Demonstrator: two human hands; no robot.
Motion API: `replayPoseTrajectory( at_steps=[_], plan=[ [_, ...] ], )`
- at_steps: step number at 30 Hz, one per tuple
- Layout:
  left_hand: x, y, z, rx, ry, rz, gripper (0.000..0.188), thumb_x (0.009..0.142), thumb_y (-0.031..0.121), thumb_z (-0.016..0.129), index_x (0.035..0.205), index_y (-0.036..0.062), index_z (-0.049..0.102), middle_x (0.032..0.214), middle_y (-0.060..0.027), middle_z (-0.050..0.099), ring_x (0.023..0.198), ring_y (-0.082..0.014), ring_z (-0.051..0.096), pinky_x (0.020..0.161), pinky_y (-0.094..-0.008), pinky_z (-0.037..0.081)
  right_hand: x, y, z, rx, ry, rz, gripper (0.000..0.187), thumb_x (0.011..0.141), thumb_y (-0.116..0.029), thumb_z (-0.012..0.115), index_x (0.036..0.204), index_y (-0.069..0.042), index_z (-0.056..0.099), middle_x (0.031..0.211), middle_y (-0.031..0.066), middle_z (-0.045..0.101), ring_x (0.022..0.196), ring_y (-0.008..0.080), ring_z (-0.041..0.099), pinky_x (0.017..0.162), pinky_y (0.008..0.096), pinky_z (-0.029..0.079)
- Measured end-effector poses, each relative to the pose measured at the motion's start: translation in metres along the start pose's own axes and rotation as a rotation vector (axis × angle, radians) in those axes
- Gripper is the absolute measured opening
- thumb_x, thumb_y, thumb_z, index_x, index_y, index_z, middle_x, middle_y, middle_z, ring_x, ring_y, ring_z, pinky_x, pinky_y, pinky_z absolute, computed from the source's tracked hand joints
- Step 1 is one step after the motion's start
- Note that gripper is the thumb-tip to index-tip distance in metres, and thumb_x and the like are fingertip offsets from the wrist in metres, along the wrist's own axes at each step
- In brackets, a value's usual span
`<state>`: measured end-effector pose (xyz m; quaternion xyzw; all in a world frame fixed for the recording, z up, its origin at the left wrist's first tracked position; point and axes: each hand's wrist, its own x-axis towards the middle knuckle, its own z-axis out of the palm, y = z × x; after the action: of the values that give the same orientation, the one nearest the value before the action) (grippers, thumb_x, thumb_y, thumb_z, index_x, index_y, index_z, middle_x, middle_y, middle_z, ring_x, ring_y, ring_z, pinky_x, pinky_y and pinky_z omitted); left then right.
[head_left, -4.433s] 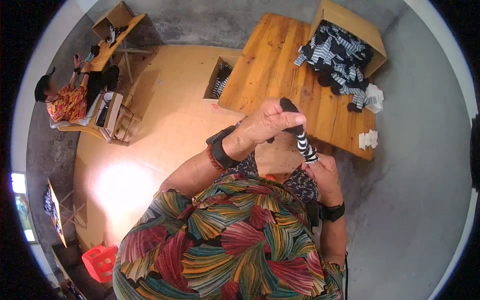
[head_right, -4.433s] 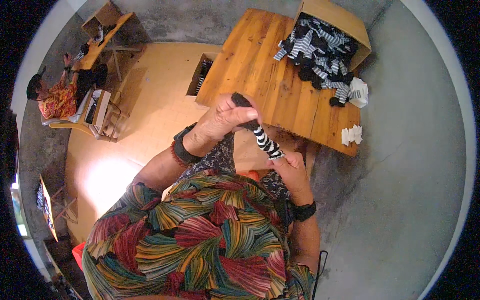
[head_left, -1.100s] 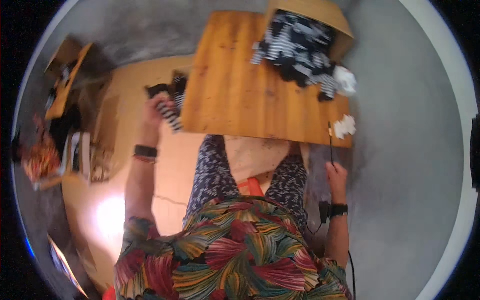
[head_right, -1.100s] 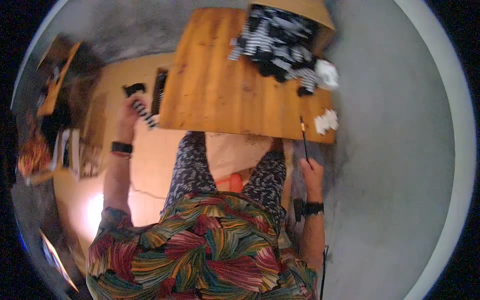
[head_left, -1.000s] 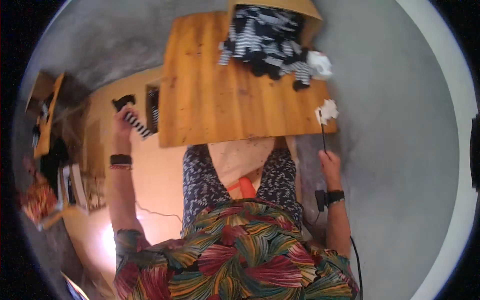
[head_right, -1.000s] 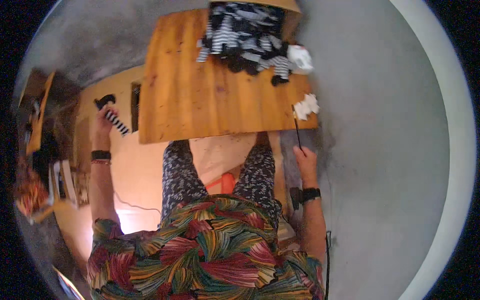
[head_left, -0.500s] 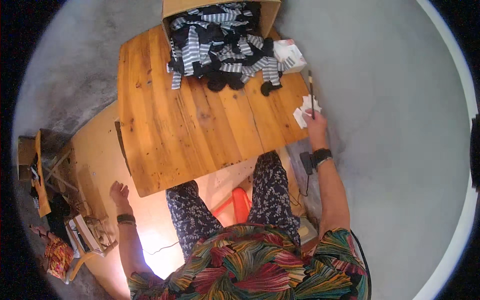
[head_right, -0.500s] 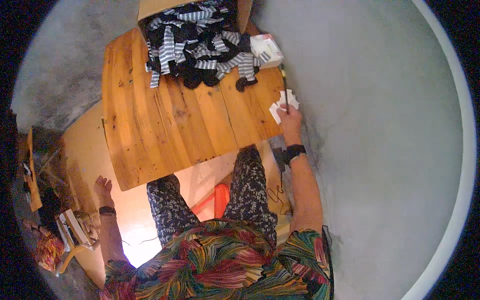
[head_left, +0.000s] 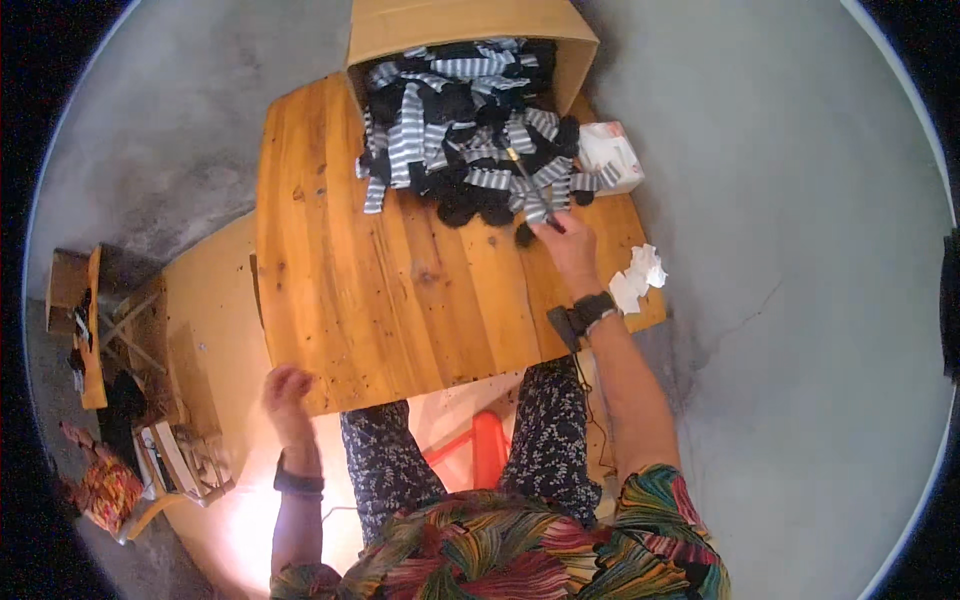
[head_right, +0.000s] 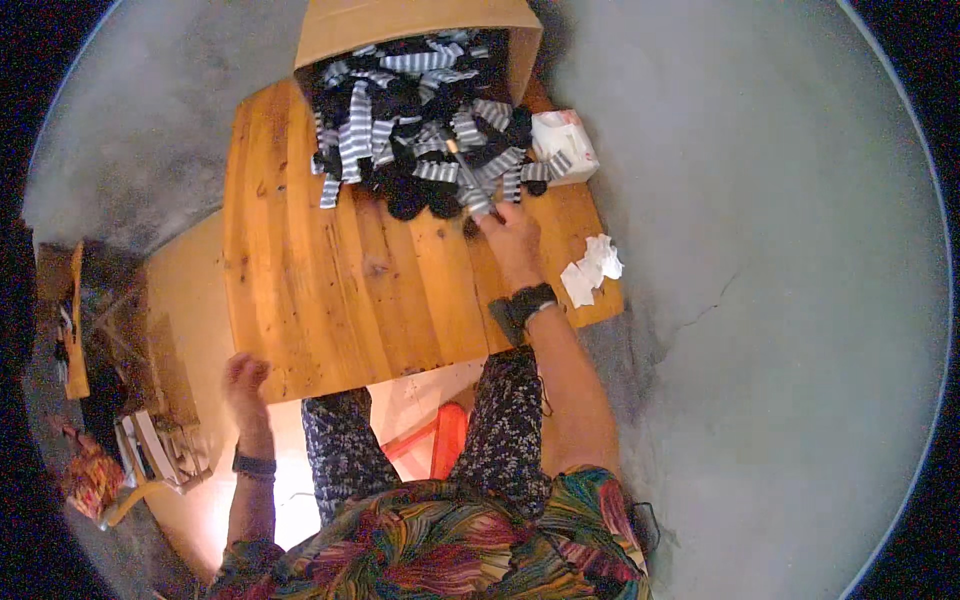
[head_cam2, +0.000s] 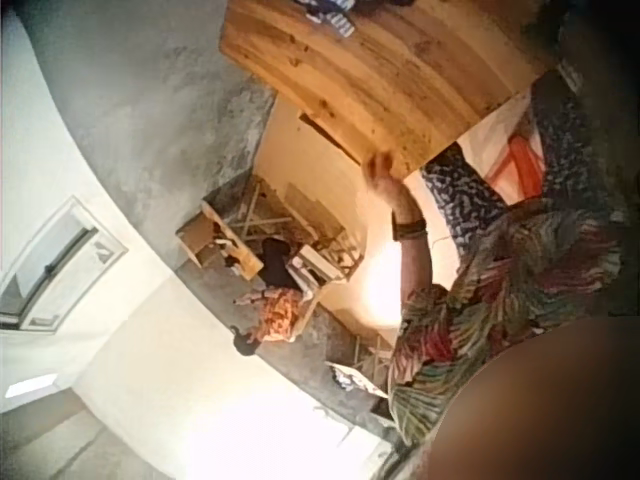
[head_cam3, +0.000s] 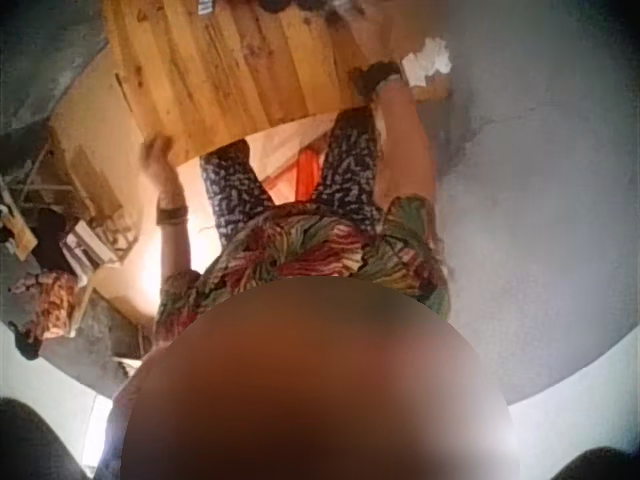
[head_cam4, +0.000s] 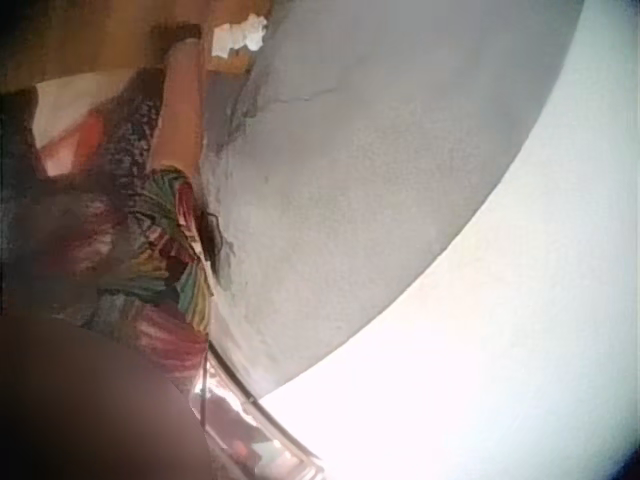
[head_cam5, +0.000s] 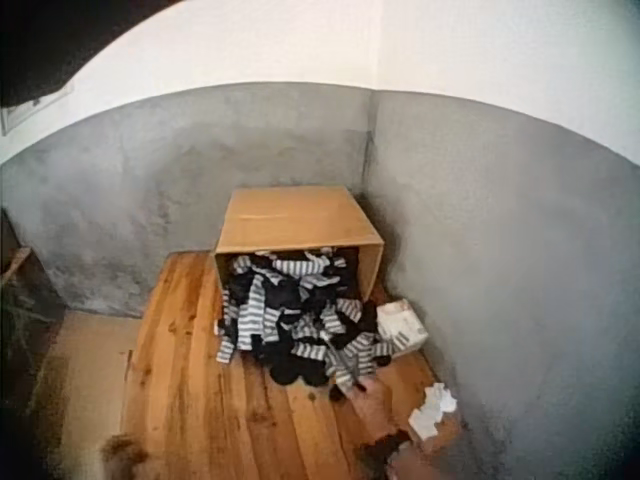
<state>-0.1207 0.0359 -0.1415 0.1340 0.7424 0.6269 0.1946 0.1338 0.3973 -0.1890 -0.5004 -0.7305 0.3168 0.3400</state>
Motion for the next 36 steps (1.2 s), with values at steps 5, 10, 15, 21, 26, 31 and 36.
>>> replayPoseTrajectory(
  at_steps=[5, 10, 15, 21, 26, 31, 36],
  plan=[
    [-0.034, 0.012, 0.091, -0.211, -0.444, -0.414, 0.029, 0.084, 0.026, 0.052, 0.097, 0.0009, 0.057, 0.086, -0.0063, 0.058, 0.079, -0.0154, 0.056, 0.071, -0.0279, 0.045, -0.067, -0.075, -0.005, 0.451, -0.383, -0.008, 0.015, 0.07, -0.012, 0.065, 0.072, 0.001, 0.057, 0.062, 0.0036, 0.047, 0.058, 0.011, 0.045, 0.053, 0.0248, 0.036],
    [-0.039, 0.025, 0.141, -0.461, -0.577, -0.46, 0.029, 0.087, 0.028, 0.048, 0.099, 0.0028, 0.056, 0.09, -0.007, 0.061, 0.087, -0.0174, 0.057, 0.078, -0.032, 0.045, -0.121, -0.114, -0.015, 0.286, -0.575, -0.182, 0.017, 0.069, -0.008, 0.064, 0.081, 0.002, 0.059, 0.068, 0.0088, 0.055, 0.063, 0.0155, 0.052, 0.057, 0.0261, 0.04],
    [-0.058, 0.035, 0.126, -0.79, -0.565, -0.353, 0.014, 0.085, 0.018, 0.052, 0.09, 0.0058, 0.056, 0.082, -0.0015, 0.06, 0.07, -0.011, 0.057, 0.065, -0.0236, 0.045, -0.16, -0.126, -0.011, 0.251, -0.671, -0.23, 0.019, 0.067, -0.009, 0.065, 0.081, 0.002, 0.059, 0.064, 0.0081, 0.053, 0.06, 0.0123, 0.049, 0.054, 0.025, 0.04],
    [-0.094, 0.058, 0.098, -0.897, -0.499, -0.275, 0.012, 0.083, 0.013, 0.054, 0.092, 0.005, 0.055, 0.078, -0.0002, 0.059, 0.068, -0.0086, 0.055, 0.065, -0.0239, 0.045, -0.2, -0.164, -0.013, 0.462, -0.605, -0.1, 0.017, 0.068, -0.008, 0.065, 0.08, 0.002, 0.06, 0.067, 0.0014, 0.055, 0.063, 0.0058, 0.048, 0.056, 0.0216, 0.042],
    [-0.095, 0.065, 0.067, -0.895, -0.529, -0.204, 0.008, 0.081, 0.008, 0.056, 0.088, 0.0044, 0.057, 0.074, -0.0014, 0.059, 0.061, -0.0092, 0.055, 0.057, -0.0237, 0.047, -0.22, -0.173, -0.023, 0.635, -0.672, -0.104, 0.015, 0.077, -0.013, 0.061, 0.084, -0.001, 0.061, 0.063, -0.0017, 0.052, 0.058, 0.0039, 0.047, 0.051, 0.0199, 0.039],
    [-0.099, 0.096, 0.026, -0.522, -0.814, -0.091, 0.013, 0.078, 0.015, 0.06, 0.086, 0.0045, 0.059, 0.068, 0.0013, 0.056, 0.048, -0.0053, 0.046, 0.042, -0.0181, 0.037, -0.204, -0.209, -0.07, 0.894, -0.722, 0.265, 0.025, 0.086, -0.025, 0.052, 0.089, -0.001, 0.056, 0.053, -0.0038, 0.039, 0.041, 0.0032, 0.031, 0.038, 0.0192, 0.025],
    [-0.105, 0.101, 0.016, -0.322, -0.863, -0.16, 0.013, 0.077, 0.016, 0.062, 0.083, 0.0051, 0.06, 0.067, 0.0023, 0.056, 0.052, -0.0046, 0.047, 0.046, -0.0174, 0.037, -0.211, -0.206, -0.068, 0.912, -0.853, 0.322, 0.019, 0.083, -0.02, 0.055, 0.086, -0.001, 0.055, 0.056, -0.0006, 0.046, 0.039, 0.0038, 0.032, 0.038, 0.019, 0.027]
  ],
)
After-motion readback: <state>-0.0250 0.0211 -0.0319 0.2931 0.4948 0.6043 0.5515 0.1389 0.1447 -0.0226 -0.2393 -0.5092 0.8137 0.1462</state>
